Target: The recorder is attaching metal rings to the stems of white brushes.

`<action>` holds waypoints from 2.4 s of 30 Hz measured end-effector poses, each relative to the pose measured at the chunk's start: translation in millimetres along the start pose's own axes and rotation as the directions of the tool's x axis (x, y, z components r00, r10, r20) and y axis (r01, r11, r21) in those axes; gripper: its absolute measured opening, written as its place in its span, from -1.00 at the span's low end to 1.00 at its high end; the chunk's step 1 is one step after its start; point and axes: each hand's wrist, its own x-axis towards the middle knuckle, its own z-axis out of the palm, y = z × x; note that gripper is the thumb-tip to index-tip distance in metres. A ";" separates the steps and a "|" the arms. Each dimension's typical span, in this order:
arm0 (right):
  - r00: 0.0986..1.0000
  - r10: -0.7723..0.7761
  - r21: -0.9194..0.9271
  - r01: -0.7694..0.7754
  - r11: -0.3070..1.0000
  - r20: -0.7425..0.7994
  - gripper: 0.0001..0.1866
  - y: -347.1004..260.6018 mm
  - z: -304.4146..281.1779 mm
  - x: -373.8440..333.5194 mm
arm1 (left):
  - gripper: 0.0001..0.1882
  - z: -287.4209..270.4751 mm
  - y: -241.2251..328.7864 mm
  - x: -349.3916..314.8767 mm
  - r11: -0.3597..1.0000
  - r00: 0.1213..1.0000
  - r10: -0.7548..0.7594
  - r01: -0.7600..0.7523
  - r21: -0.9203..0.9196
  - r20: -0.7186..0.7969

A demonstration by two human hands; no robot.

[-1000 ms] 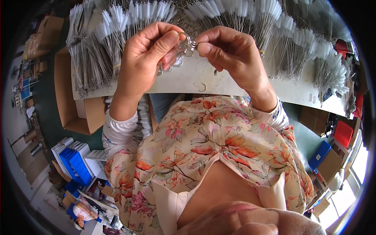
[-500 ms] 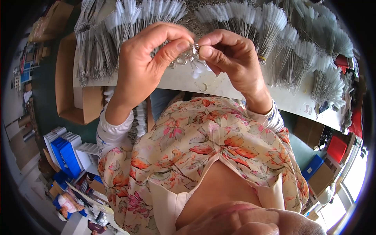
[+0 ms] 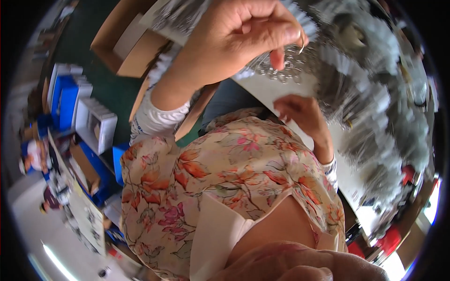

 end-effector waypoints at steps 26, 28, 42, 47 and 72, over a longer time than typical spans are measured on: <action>0.991 0.104 0.159 -0.115 0.981 0.079 -0.89 0.3 20.8 23.0 | -0.71 -91.4 -139.8 -64.9 0.709 0.755 -0.542 0.175 0.683 0.369; 0.996 -0.090 0.246 0.087 0.965 0.002 -0.89 10.1 -1.2 20.9 | -0.73 -81.6 -90.2 -26.6 0.847 0.659 -0.461 0.129 0.515 0.594; 0.553 -0.370 -0.337 0.165 0.927 -0.747 -0.85 -48.3 -201.0 -47.0 | -0.64 -310.2 -116.7 281.4 0.243 0.870 -0.139 0.493 0.835 -0.473; 0.389 -0.283 -0.369 -0.166 0.915 -0.877 -0.75 -25.5 -286.9 -59.7 | -0.82 -258.0 -129.0 293.7 0.334 0.812 -0.147 0.578 0.744 -0.565; 0.051 -0.472 -0.408 -0.592 0.695 -0.880 -0.72 42.9 -398.7 -172.5 | -0.65 -23.6 -62.1 296.7 0.581 0.951 -0.245 0.301 0.756 -0.190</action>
